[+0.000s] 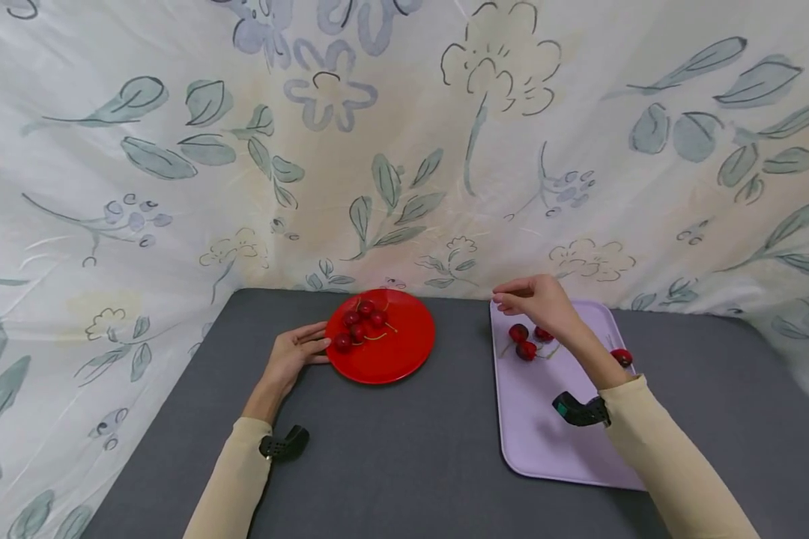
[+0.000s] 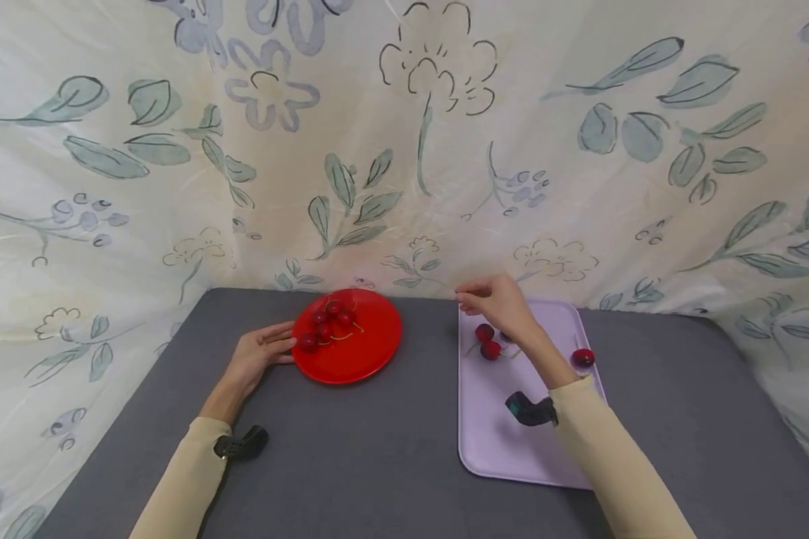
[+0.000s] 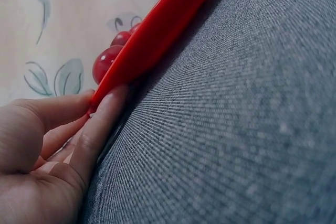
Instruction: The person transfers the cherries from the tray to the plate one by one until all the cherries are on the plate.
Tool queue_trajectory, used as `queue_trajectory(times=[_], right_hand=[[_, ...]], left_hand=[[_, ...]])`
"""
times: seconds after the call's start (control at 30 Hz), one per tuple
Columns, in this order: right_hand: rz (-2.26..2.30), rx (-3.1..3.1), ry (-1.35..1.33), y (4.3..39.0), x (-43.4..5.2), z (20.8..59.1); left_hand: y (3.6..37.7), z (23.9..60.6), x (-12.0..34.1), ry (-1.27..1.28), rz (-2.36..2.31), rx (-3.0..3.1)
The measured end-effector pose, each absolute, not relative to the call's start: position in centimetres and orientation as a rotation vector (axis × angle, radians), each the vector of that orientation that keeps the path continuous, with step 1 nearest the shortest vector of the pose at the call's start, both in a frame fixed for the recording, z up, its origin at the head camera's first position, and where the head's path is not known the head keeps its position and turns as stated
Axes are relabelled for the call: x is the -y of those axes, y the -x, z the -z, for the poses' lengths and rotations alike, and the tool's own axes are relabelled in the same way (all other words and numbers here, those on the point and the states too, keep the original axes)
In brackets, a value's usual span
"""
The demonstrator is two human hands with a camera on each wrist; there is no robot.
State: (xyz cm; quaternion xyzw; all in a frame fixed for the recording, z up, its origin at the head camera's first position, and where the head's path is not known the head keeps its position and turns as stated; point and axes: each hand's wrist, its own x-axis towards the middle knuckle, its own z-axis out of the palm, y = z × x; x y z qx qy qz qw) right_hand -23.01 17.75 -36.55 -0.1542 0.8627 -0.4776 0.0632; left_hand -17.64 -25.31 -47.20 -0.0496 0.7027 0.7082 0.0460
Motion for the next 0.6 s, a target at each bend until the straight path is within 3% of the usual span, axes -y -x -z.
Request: queue_trajectory(times=[0.6], right_hand=[[0.952,-2.84,0.119,23.3,-29.4,37.8]], left_hand=[[18.1,48.1,25.5,0.127,-2.172,-2.158]])
